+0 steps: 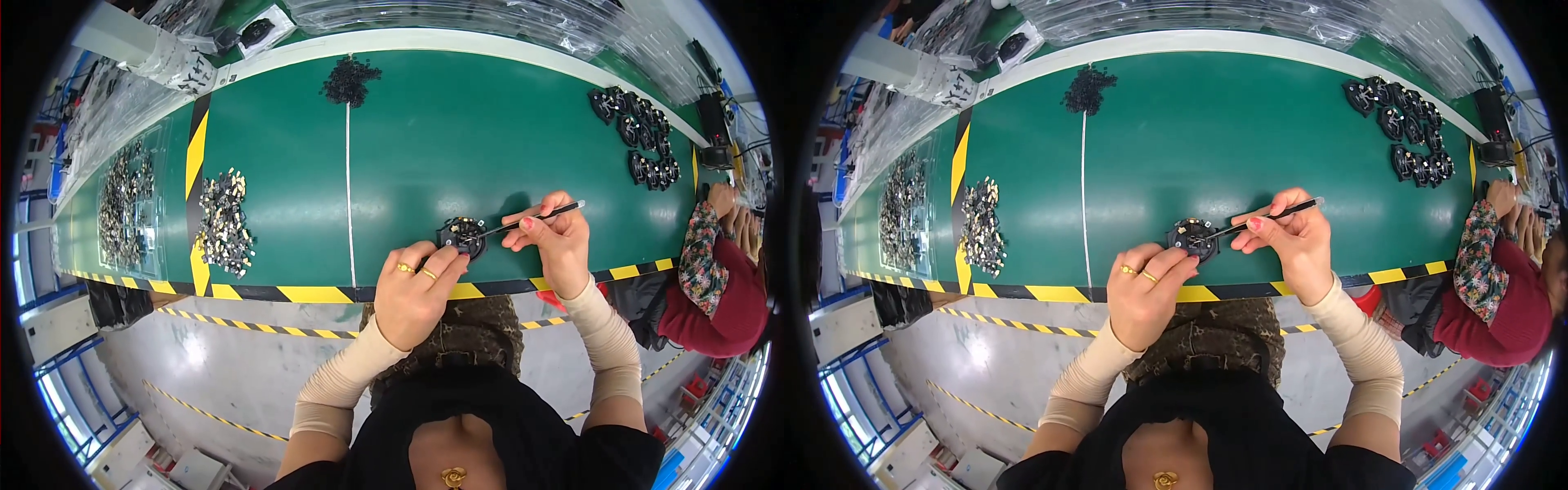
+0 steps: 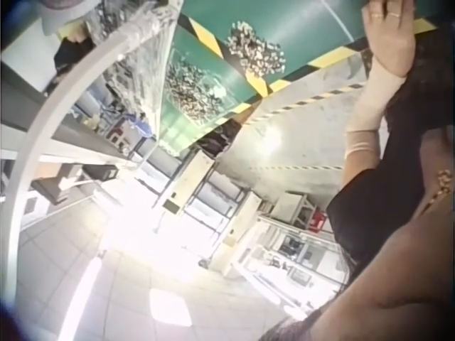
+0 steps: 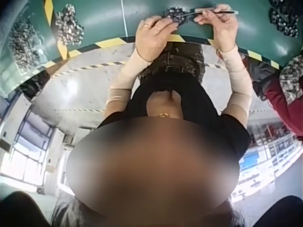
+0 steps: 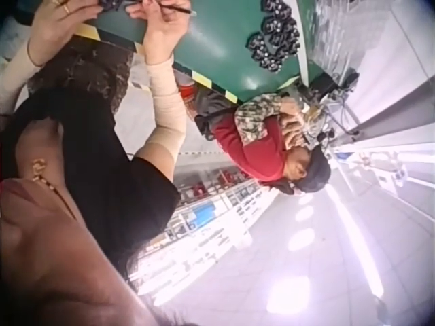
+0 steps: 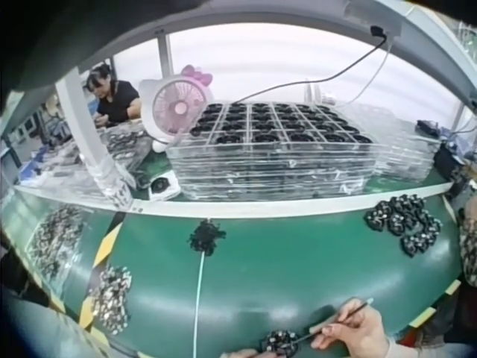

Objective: The person assembles small metal pins and plastic inserts into black circular component housings, taking the parts from a parts tray. The person uses tweezers to pick up and insert the small parts into the housings.

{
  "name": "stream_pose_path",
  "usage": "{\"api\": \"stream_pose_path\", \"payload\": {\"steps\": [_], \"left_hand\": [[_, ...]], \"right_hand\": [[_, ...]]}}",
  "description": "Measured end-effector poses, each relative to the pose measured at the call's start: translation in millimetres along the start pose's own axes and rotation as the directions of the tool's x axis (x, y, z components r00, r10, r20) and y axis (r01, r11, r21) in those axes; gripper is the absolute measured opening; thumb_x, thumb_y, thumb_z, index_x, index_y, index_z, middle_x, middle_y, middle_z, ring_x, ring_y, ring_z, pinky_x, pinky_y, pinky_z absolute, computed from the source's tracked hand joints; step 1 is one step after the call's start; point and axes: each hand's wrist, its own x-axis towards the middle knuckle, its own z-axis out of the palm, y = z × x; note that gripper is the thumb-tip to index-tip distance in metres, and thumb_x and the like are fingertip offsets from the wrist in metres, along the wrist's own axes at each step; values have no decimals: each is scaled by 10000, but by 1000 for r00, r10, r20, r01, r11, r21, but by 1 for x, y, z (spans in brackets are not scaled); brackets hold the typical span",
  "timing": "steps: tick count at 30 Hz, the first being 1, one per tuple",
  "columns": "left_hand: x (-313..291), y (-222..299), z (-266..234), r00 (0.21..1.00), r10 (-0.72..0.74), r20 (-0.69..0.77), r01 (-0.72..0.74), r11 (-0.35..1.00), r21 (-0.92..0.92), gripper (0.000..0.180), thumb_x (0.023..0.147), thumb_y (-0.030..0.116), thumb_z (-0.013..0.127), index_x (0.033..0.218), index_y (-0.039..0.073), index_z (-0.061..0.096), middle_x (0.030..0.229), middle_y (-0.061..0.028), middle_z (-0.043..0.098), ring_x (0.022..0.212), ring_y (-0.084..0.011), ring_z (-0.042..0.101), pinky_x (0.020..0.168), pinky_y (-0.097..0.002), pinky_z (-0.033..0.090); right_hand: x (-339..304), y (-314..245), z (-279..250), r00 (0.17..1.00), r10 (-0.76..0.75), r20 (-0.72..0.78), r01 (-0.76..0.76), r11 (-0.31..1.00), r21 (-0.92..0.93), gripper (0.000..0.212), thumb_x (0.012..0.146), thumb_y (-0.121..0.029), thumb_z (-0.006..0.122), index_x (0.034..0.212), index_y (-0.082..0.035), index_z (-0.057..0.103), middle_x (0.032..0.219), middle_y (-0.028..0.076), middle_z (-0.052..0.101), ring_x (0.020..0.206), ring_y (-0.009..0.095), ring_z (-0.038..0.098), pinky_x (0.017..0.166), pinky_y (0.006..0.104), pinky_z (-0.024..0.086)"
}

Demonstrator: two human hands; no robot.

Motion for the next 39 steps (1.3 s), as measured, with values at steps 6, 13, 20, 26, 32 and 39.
{"api": "stream_pose_path", "payload": {"steps": [6,13,20,26,32,39], "left_hand": [[-1,1,-1,1000,2,9,-2,1000,18,308,652,72,786,951,102,718,993,20,651,866,-193,585,683,-328,454],[-3,4,-9,996,38,83,-47,993,105,361,674,66,683,1030,101,732,1091,25,684,852,-174,562,795,-349,431],[3,5,-12,992,49,116,-64,990,126,373,674,16,644,1032,81,724,1080,10,692,764,-162,536,794,-344,427],[6,5,-12,992,71,103,-84,989,125,361,674,3,640,1019,74,721,1081,1,695,724,-161,530,770,-335,428],[7,1,-10,983,123,132,-135,988,81,357,706,56,633,1056,45,702,1093,-34,681,755,-178,548,773,-340,442],[7,4,-10,984,145,99,-157,979,130,248,742,35,692,986,61,719,1030,-14,703,681,-170,555,735,-323,425]], "right_hand": [[1,-2,2,1000,26,-5,-26,1000,13,190,941,6,572,994,-56,400,970,240,693,734,248,714,636,300,579],[-1,-5,5,998,58,-7,-58,998,11,143,959,8,544,1040,-41,437,972,202,685,773,237,704,662,305,571],[-2,-31,23,823,-421,381,545,400,-737,306,874,54,575,1165,-29,624,965,121,610,810,234,654,675,320,533],[4,-5,31,866,-312,390,481,315,-818,347,806,-108,739,1147,-82,681,984,53,620,727,229,644,624,332,521],[8,-4,25,860,-338,383,500,404,-766,345,807,-156,755,1144,-111,697,1014,65,635,774,240,656,662,324,530],[6,2,27,856,-309,414,510,373,-775,271,854,-219,696,1111,-134,681,1043,20,621,752,239,665,644,358,540]]}}
